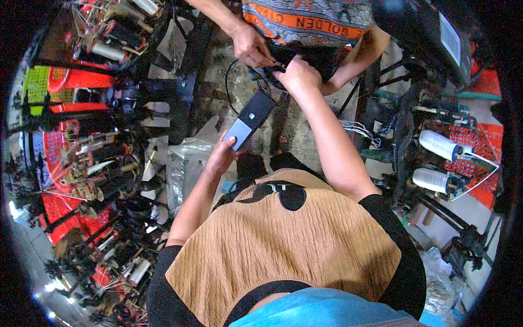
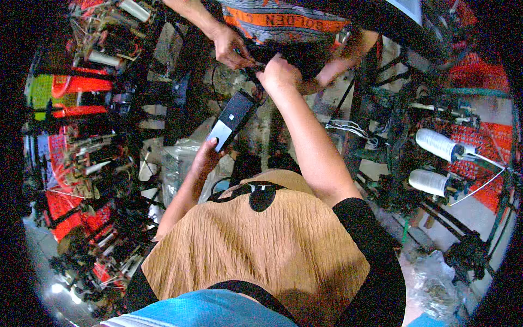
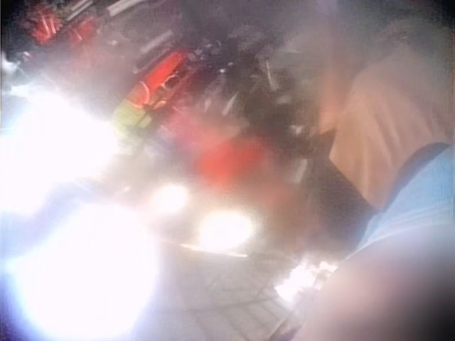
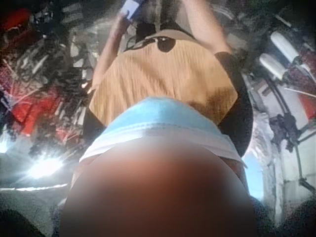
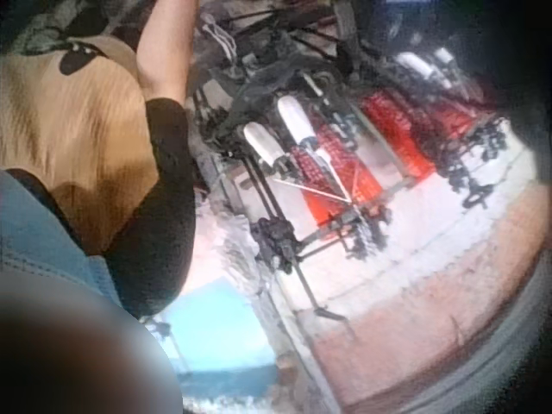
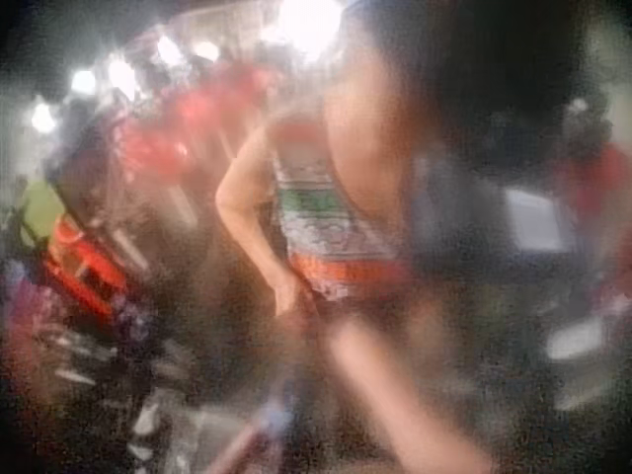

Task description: The person handles white thread spools and plastic bags, then walks between rows of textile machines to thread spools onto machine holders. They also handle a black power adapter and interact with another worker who is working on a similar device.

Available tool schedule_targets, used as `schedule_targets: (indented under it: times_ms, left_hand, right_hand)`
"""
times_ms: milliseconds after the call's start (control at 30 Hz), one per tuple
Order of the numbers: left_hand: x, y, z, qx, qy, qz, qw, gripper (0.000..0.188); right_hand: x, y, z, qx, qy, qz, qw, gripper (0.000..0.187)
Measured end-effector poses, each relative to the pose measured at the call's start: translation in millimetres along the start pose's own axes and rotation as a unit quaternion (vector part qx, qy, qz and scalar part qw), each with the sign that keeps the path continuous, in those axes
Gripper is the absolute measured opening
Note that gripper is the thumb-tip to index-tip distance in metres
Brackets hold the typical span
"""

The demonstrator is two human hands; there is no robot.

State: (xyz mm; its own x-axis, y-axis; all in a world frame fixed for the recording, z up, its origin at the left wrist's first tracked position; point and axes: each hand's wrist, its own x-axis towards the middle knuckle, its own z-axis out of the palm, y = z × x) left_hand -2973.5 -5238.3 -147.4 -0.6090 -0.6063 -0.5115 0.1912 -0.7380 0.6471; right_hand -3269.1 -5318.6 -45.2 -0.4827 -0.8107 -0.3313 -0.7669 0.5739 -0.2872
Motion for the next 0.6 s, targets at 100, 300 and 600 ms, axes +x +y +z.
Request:
schedule_targets:
  times_ms: [100,300,600]
  left_hand:
    - [1,5,0,-0.011,0.037,0.013,0.999,0.059]
    - [8,21,13,-0.043,0.008,0.027,0.999,0.055]
    - [24,41,34,0.012,-0.048,0.057,0.997,0.052]
  right_hand:
    - [-2,3,-1,-0.003,0.008,0.008,1.0,0.061]
    - [-32,2,-29,0.119,0.107,0.023,0.987,0.065]
    - [-56,29,-33,0.514,0.178,-0.1,0.833,0.041]
